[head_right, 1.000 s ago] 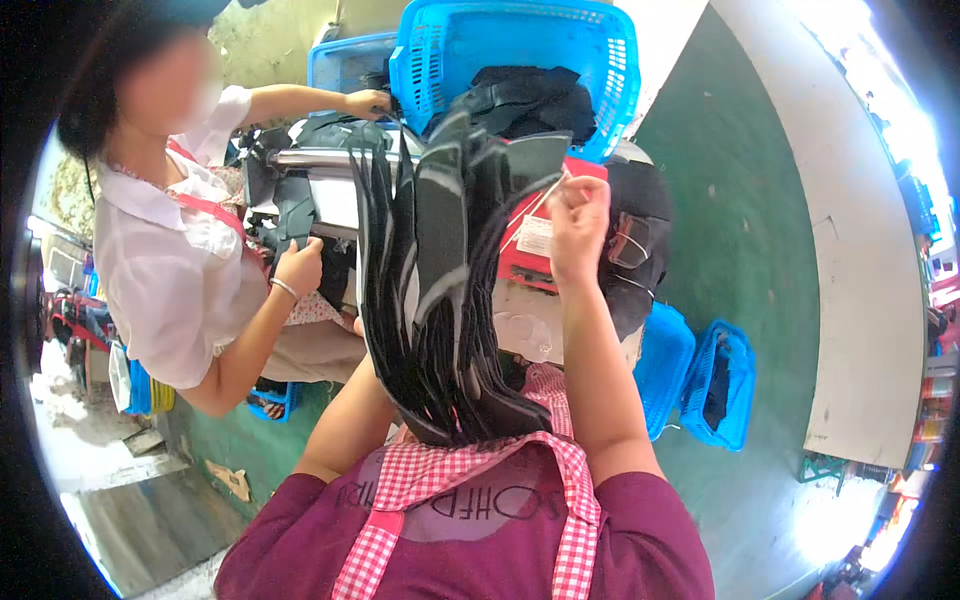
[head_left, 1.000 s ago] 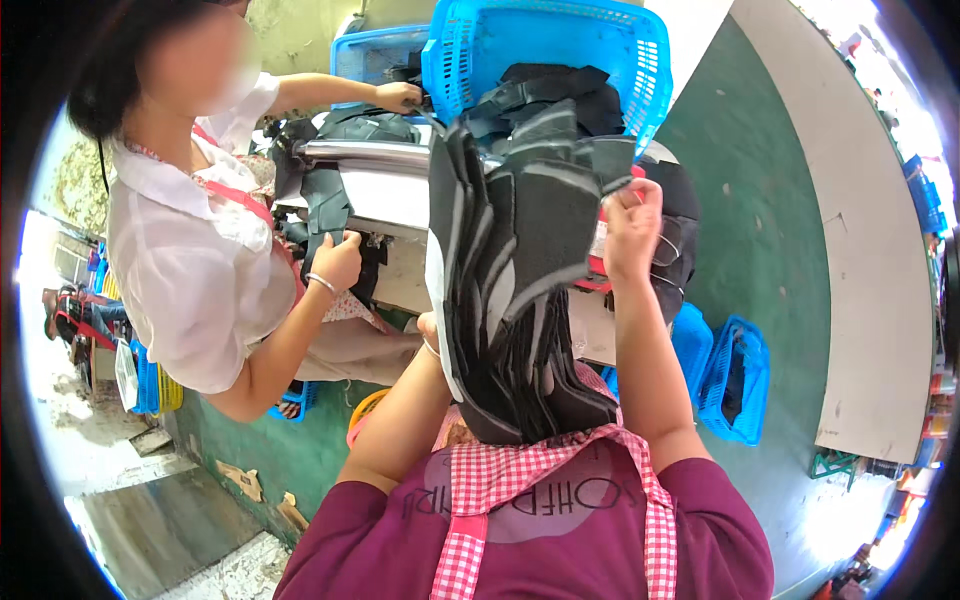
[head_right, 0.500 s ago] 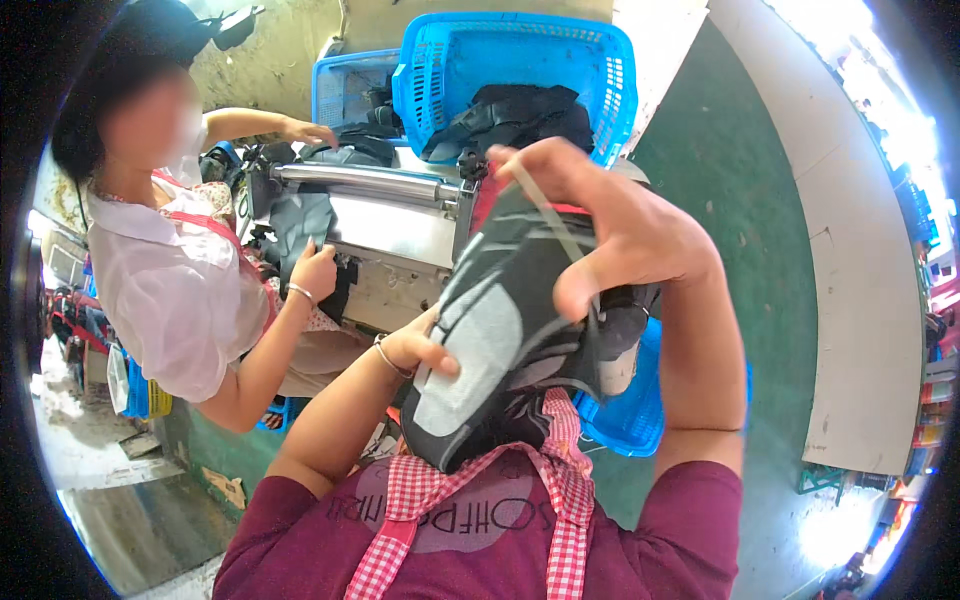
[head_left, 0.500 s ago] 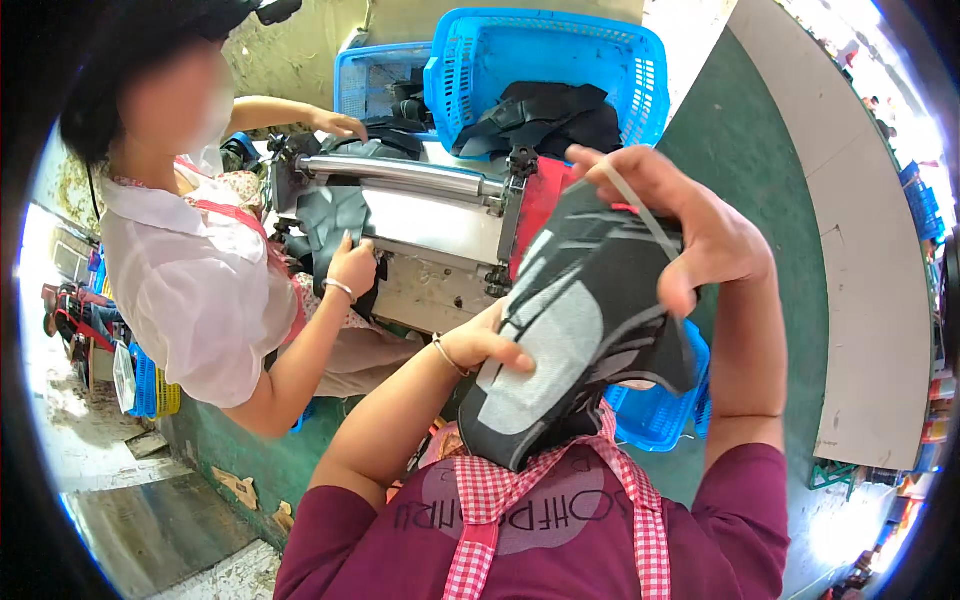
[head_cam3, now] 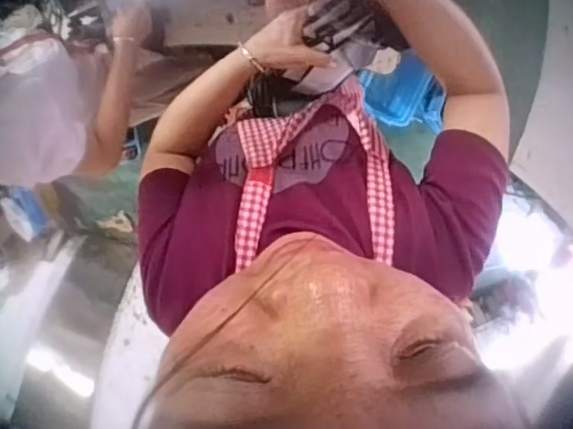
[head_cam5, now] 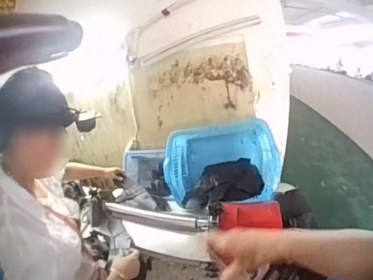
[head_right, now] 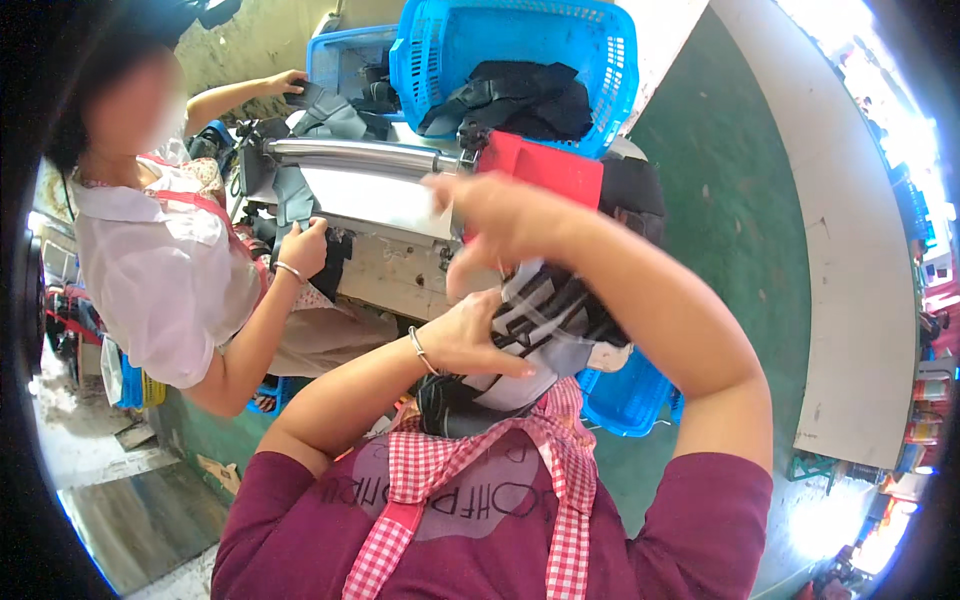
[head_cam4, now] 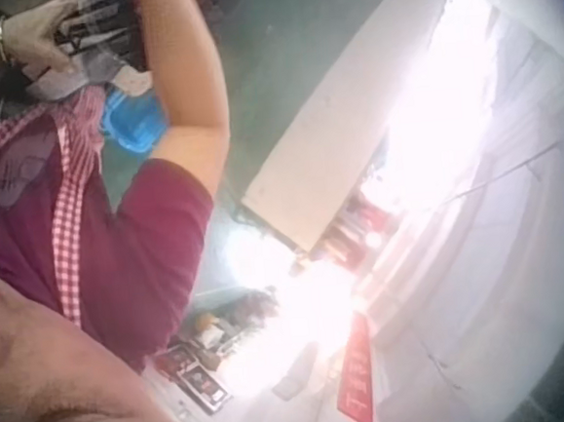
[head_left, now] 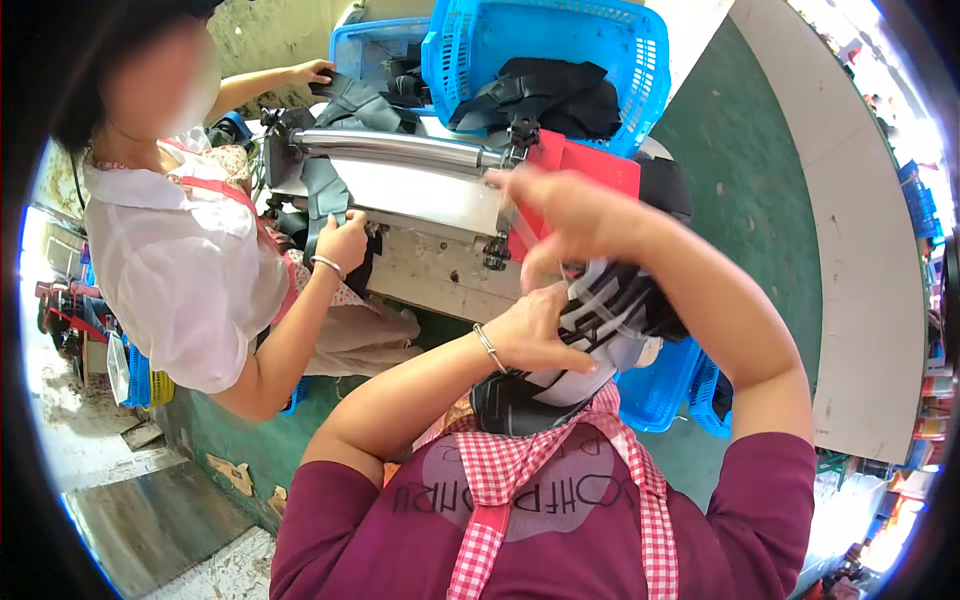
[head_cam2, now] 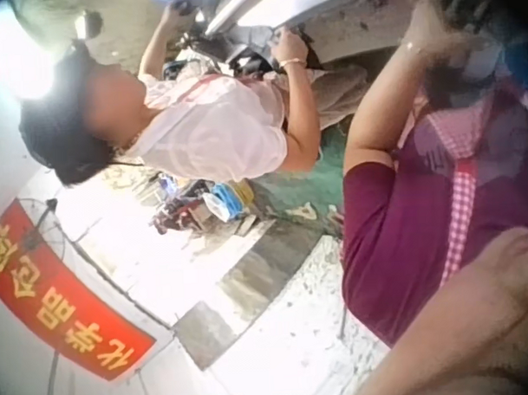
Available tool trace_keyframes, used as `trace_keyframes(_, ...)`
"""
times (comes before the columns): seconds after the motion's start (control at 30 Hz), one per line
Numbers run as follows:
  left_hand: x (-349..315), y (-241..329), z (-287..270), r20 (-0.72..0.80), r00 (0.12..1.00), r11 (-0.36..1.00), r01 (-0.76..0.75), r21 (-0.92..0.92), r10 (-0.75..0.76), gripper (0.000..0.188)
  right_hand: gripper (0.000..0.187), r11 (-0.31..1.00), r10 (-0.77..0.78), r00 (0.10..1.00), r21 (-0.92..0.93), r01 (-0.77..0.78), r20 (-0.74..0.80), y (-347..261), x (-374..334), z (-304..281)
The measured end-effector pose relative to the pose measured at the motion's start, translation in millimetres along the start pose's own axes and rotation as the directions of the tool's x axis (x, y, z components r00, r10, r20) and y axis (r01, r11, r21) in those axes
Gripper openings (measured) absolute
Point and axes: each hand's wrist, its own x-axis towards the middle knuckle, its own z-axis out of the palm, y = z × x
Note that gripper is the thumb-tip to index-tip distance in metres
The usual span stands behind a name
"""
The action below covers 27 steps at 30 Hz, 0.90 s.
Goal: The person handles and arranges black shoe components in blue bins and feeds the pieces into an industrial processing machine with another worker.
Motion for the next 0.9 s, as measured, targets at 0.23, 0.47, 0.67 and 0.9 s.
trace_keyframes(0.23,0.4,-42.9,11.8,-0.159,0.985,0.867,-0.133,-0.481,0.064,0.072,0.065,0.932,-0.343,0.838,0.043,0.360,0.425,-70.9,-34.9,48.2)
trace_keyframes(0.47,-58.4,-59.6,-47.9,-0.179,0.948,0.259,-0.110,-0.960,-0.263,0.064,0.022,0.904,0.060,0.998,0.425,-0.044,-0.024,-16.2,-122.1,56.2)
trace_keyframes(0.67,-46.5,-56.1,-44.3,-0.216,0.962,0.462,-0.117,-0.879,-0.168,0.072,0.009,0.727,0.304,0.782,0.663,0.178,-0.544,21.1,-115.6,79.3)
trace_keyframes(0.9,-18.5,-70.0,-30.2,-0.215,0.971,0.533,-0.130,-0.836,-0.101,0.093,0.009,0.566,0.422,0.560,0.689,0.453,-0.714,24.9,-124.7,108.6)
